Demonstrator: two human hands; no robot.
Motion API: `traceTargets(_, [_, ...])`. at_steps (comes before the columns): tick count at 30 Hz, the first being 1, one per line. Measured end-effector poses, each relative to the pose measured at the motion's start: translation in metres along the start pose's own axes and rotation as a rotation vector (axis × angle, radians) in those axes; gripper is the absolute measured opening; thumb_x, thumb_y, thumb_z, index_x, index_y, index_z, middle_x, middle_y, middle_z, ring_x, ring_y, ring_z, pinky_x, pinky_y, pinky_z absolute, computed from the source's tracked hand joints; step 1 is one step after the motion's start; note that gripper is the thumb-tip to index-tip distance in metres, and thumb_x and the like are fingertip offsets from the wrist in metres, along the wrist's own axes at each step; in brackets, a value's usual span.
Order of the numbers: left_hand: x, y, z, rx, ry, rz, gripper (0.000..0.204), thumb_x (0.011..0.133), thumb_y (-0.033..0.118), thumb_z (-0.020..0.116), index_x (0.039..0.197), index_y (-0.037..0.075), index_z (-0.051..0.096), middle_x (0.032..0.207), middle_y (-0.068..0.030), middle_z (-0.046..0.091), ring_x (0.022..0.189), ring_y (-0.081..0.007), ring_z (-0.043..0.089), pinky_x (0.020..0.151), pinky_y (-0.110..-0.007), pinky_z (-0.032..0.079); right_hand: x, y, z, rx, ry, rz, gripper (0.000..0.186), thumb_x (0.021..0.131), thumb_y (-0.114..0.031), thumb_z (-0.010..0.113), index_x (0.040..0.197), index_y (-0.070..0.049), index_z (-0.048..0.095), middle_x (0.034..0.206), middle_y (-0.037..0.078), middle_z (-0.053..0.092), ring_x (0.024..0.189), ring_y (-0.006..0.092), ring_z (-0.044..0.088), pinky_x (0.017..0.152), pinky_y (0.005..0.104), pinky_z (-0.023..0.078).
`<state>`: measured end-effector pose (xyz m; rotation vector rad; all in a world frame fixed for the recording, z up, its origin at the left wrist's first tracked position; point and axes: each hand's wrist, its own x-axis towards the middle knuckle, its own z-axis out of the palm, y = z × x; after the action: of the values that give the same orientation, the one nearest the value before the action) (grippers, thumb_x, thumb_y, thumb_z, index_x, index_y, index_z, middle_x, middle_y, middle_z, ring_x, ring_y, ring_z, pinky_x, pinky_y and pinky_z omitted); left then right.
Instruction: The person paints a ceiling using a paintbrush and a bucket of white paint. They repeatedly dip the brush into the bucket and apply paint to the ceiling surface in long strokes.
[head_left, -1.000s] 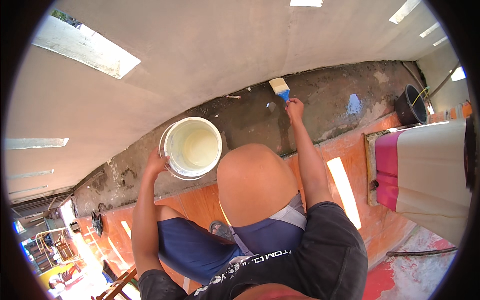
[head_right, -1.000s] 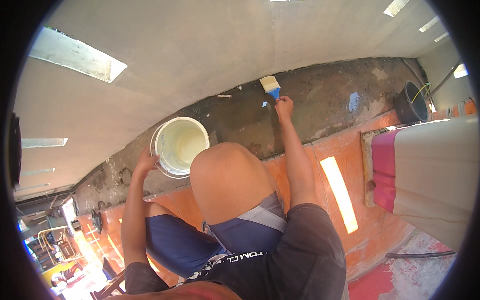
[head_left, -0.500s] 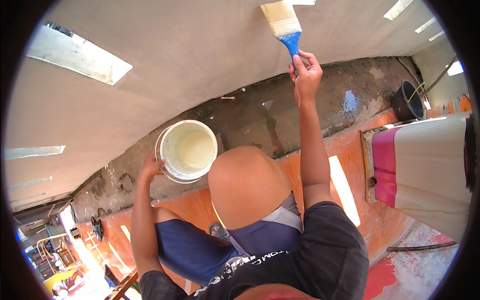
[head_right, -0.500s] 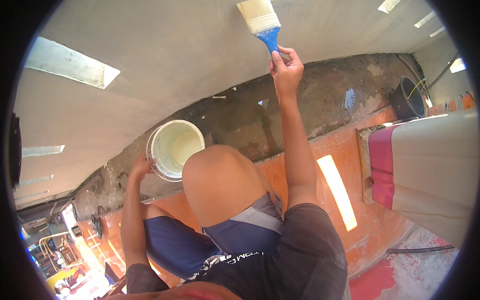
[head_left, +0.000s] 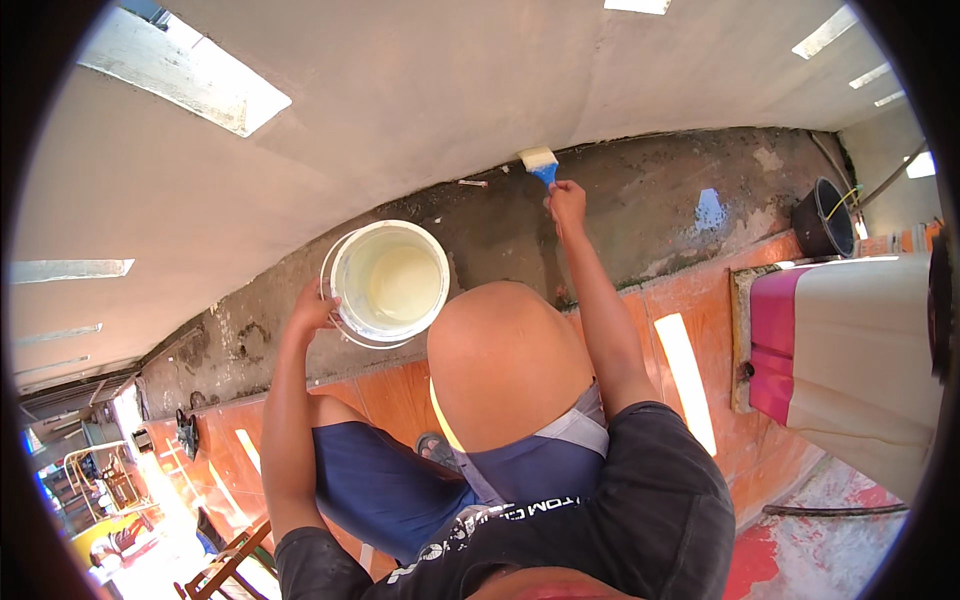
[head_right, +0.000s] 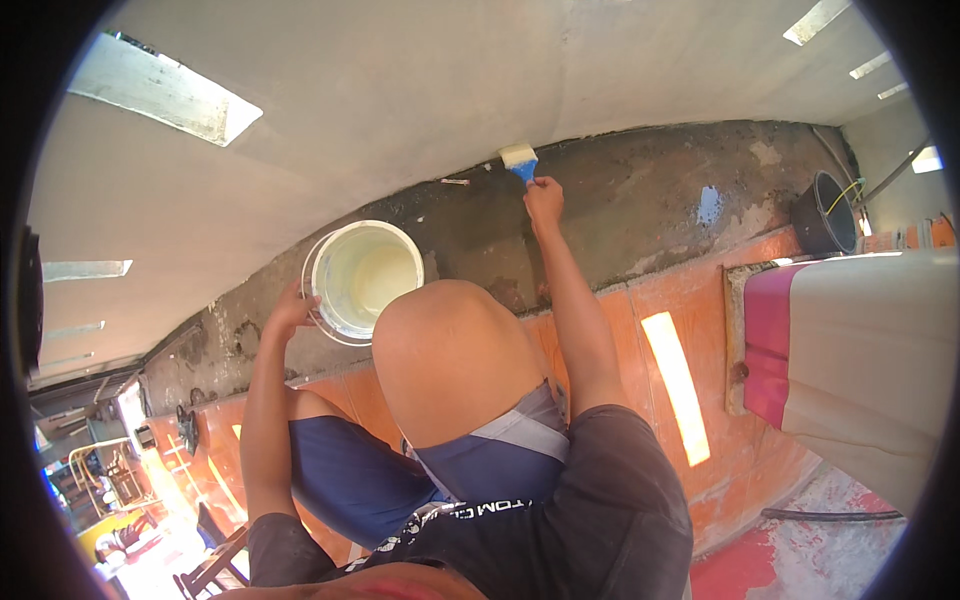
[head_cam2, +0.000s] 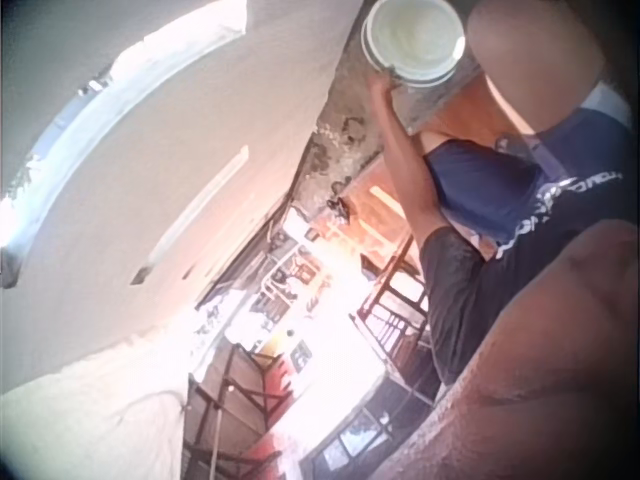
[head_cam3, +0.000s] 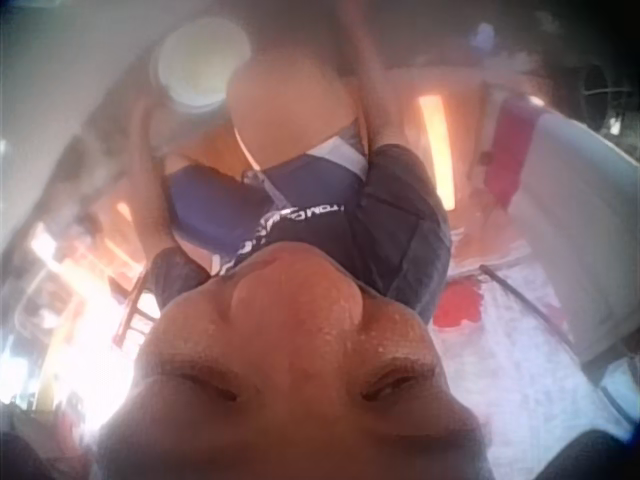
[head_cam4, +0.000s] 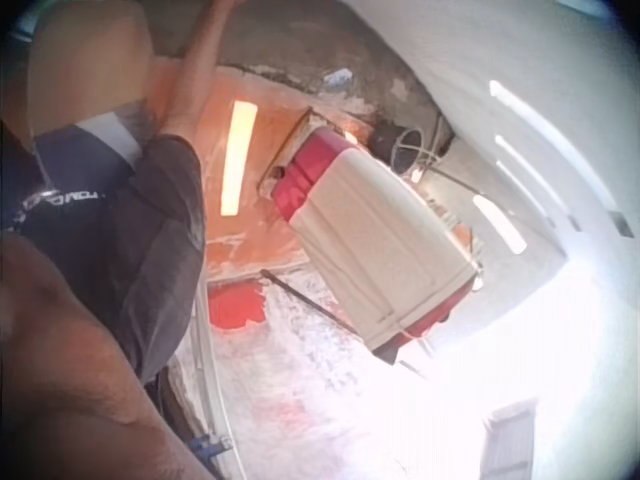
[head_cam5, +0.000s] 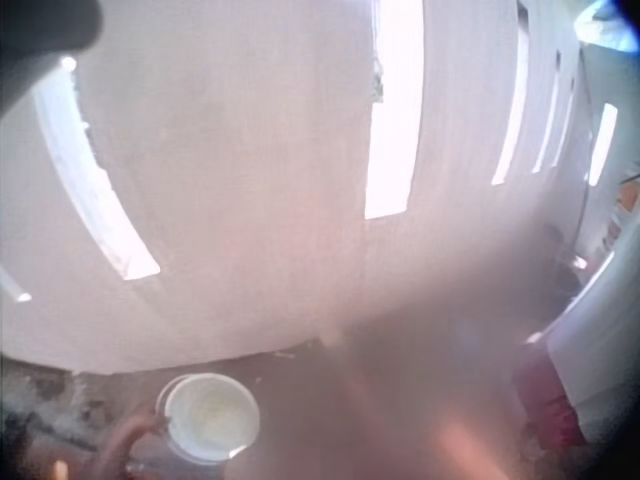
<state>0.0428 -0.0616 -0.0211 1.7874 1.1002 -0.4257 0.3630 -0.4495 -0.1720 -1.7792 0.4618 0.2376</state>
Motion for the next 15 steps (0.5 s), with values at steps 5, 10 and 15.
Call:
traceTargets(5, [-0.003,-0.001,0.002,-0.035,-0.048,-0.007,0.044,0.092,0.003,0.064,0.133,0.006,0.048,0.099,-0.0156,0.068,0.076,-0.0249,0.071,0.063,-0.041,0.061,-0.055,-0.094,-0.033,0.343,-0.085,-0.336,0.014,0.093,-0.009,0.065,0.102,0.002,0.066,0.07,0.006,0.064,0.055,0.0092,0.056,0.049,0.0271,0.04])
traceTargets(10, [-0.004,0.0,0.002,-0.015,-0.064,0.005,0.052,0.091,0.003,0.066,0.138,0.004,0.045,0.106,-0.0165,0.067,0.081,-0.0266,0.072,0.067,-0.042,0.062,-0.052,-0.085,-0.018,0.59,-0.168,-0.556,0.013,0.096,-0.006,0.064,0.108,-0.001,0.064,0.068,0.003,0.061,0.055,0.0056,0.051,0.047,0.0215,0.036])
traceTargets(15, [-0.006,0.003,0.002,-0.018,-0.077,0.001,0.053,0.091,0.004,0.066,0.139,0.004,0.045,0.107,-0.017,0.067,0.082,-0.0264,0.072,0.066,-0.042,0.062,-0.018,0.022,0.014,0.052,0.009,-0.165,0.014,0.091,-0.009,0.068,0.099,0.002,0.068,0.068,0.008,0.065,0.059,0.0149,0.062,0.056,0.0318,0.047])
